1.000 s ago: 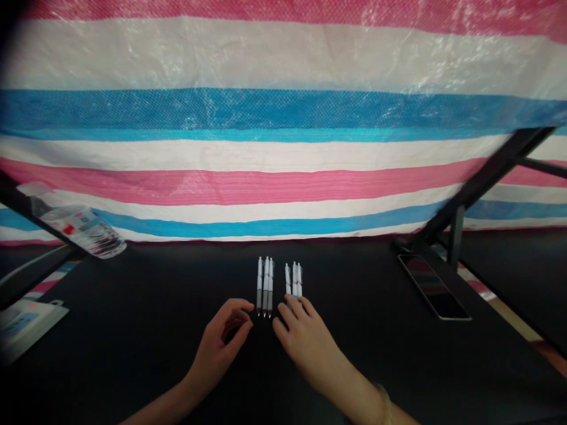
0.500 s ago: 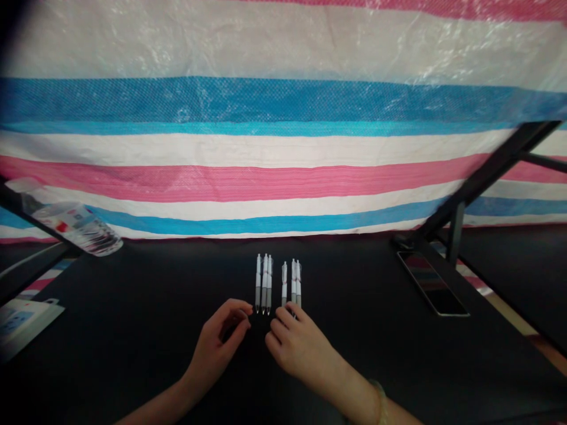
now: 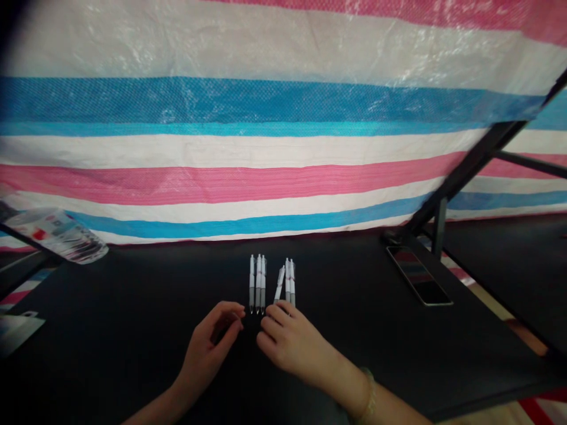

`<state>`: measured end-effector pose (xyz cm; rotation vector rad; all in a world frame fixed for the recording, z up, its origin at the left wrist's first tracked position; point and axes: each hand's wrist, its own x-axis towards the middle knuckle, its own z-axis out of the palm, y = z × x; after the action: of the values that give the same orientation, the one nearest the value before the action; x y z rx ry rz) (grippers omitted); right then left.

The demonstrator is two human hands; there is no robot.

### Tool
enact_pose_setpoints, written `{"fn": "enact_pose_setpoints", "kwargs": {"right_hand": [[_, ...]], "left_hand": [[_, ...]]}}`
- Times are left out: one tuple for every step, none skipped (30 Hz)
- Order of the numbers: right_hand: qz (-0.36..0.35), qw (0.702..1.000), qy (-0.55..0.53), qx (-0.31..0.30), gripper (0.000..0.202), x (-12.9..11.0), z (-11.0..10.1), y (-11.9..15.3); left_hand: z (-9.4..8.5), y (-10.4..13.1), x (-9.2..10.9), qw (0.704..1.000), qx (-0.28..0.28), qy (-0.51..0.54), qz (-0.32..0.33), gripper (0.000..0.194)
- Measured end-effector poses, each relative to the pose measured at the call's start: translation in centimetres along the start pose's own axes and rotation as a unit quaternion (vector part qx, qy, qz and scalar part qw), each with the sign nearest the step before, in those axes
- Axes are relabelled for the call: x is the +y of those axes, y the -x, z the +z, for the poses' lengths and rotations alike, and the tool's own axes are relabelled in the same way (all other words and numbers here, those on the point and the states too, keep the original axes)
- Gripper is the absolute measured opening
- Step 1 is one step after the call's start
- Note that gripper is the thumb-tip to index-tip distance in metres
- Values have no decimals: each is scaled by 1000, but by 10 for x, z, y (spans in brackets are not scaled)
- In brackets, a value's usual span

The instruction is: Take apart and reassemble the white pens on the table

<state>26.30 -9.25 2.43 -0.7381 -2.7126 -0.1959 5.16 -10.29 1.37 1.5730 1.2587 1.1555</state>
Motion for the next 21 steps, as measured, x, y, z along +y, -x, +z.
{"fn": "enact_pose_setpoints", "kwargs": {"right_hand": [[6,1000,-13,17,18,0,-2,0],[12,999,-30,35,19,1,-5,-1],[19,997,-49,53,21,1,-8,-1],[25,995,-69,73,22,1,-10,-2],[31,991,-86,94,23,1,-13,-2],[35,987,-101,118,24,1,-16,-2],[38,983,-111,145,23,0,-18,-3],[41,977,-118,174,23,0,-21,-3],[44,970,-126,204,21,-1,-23,-2],[48,962,-136,231,20,-2,-26,-2],[54,954,-150,253,19,-3,-29,-1],[60,948,-164,268,18,-4,-32,0],[64,942,-179,277,17,-4,-35,1],[68,939,-193,275,18,-5,-39,3],[66,940,-199,270,19,-6,-43,4],[59,942,-202,262,21,-8,-47,5],[44,949,-196,244,24,-10,-51,7],[25,955,-185,232,26,-12,-54,8],[6,958,-178,225,27,-14,-56,9],[-5,959,-174,224,28,-17,-57,10],[-11,959,-174,223,28,-20,-57,10]], "left_hand": [[-1,0,-1,1000,0,1,-1,16],[-1,0,-2,1000,0,2,-3,16],[-2,0,-3,1000,0,5,-6,16],[-2,0,-4,1000,0,7,-9,16],[-2,0,-5,1000,1,10,-13,16],[-3,0,-5,1000,3,13,-16,16],[-3,0,-5,1000,6,15,-20,15],[-3,0,-4,999,9,19,-24,15],[-4,-1,-3,999,12,27,-29,15],[-5,-1,-2,999,14,37,-33,15],[-6,-2,0,998,16,50,-40,15],[-6,-2,2,996,14,67,-48,15],[-7,-3,3,994,10,89,-58,15],[-7,-4,5,991,3,115,-68,17],[-6,-5,6,986,-8,146,-81,19],[-5,-5,6,978,-23,181,-98,23],[-4,-6,6,967,-40,220,-119,28],[-3,-7,6,953,-58,260,-145,34],[-1,-7,5,935,-73,298,-175,40],[1,-8,5,917,-85,333,-205,46],[2,-9,5,898,-90,363,-231,51]]}}
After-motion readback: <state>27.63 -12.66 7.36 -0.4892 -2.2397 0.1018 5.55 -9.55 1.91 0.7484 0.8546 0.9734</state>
